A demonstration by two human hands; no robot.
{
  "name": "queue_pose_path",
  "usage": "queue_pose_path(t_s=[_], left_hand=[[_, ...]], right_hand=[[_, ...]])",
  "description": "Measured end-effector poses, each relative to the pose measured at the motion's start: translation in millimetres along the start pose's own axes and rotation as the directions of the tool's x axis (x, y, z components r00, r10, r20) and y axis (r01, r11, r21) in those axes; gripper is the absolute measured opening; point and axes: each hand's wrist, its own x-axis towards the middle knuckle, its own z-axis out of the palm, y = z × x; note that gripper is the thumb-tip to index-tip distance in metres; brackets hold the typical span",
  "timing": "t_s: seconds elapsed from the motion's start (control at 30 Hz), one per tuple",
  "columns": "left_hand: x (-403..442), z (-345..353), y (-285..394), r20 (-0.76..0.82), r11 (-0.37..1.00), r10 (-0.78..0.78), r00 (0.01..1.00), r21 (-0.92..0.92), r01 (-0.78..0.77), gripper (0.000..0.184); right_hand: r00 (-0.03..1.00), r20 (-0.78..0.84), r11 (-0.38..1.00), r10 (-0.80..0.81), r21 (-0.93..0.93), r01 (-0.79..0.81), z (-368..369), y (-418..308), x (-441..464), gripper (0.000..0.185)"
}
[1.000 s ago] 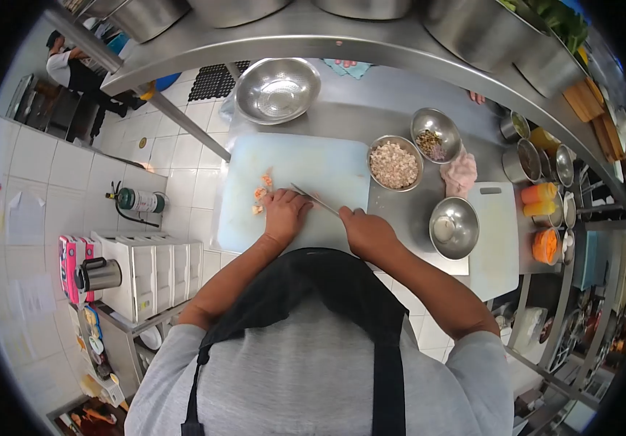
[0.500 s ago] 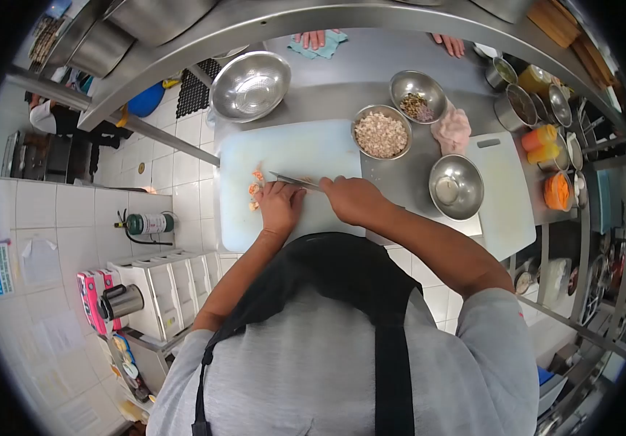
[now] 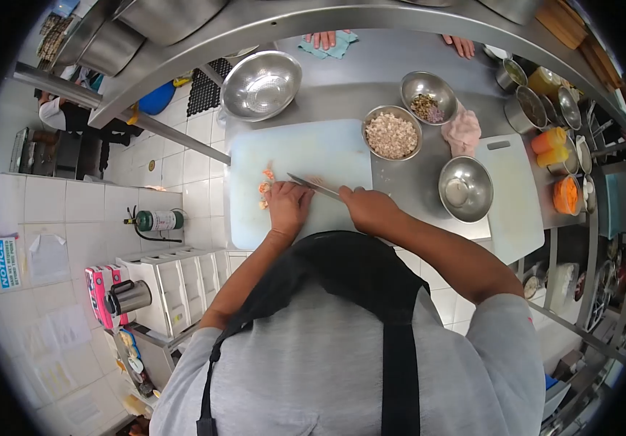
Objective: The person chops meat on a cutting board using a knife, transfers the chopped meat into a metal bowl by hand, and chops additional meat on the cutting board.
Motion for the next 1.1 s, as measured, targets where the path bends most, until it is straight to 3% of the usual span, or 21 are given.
queue_pose_path(t_s=[0.17, 0.3, 0.4, 0.5, 0.6, 0.63, 0.77, 0.87, 1.1], left_hand=[[-0.1, 3.6, 0.0, -0.064, 0.998, 0.055, 0.996, -0.018, -0.056, 0.009], [-3.0, 2.8, -4.1, -0.078, 0.996, 0.090, 0.993, -0.017, -0.092, 0.008], [1.2, -9.0, -12.0, -0.078, 0.985, 0.087, 0.993, -0.140, -0.098, 0.005], [3.8, -39.1, -25.6, -0.107, 0.980, -0.098, 0.989, -0.185, 0.077, 0.009], [-0.8, -57.2, -53.0, -0.040, 0.950, -0.198, 0.979, -0.256, 0.181, 0.013], [-3.8, -62.5, -54.8, 0.016, 0.951, -0.194, 0.981, -0.244, 0.192, 0.019], [-2.2, -73.9, -27.5, 0.081, 0.998, 0.032, 0.996, -0.056, -0.027, 0.015], [3.5, -52.6, -24.2, 0.177, 0.996, 0.090, 0.980, -0.001, -0.091, 0.017], [28.5, -30.2, 6.4, 0.022, 0.990, 0.074, 0.997, -0.119, -0.071, 0.018]], right_hand=[[0.999, 0.026, 0.999, -0.025, -0.022, 0.025, -28.3, -12.9, 1.3, 0.031], [0.997, 0.065, 0.997, 0.051, 0.055, -0.055, -1.7, -1.9, 3.3, 0.037], [0.997, 0.055, 0.996, 0.052, 0.063, -0.056, -8.7, -0.5, 12.7, 0.040], [0.996, 0.030, 0.993, 0.083, 0.087, -0.085, -21.8, -8.6, 3.3, 0.040], [0.994, 0.051, 0.985, 0.096, 0.136, -0.102, -14.0, -6.4, -8.9, 0.038], [0.993, 0.068, 0.986, 0.094, 0.133, -0.102, -8.2, -3.1, -8.0, 0.037], [0.990, 0.008, 0.979, 0.143, 0.143, -0.142, 10.3, 11.0, -10.6, 0.032], [0.982, -0.002, 0.969, 0.188, 0.165, -0.185, 4.1, 16.0, -19.4, 0.030], [0.977, -0.005, 0.961, 0.215, 0.179, -0.211, 10.8, 19.0, -18.6, 0.031]])
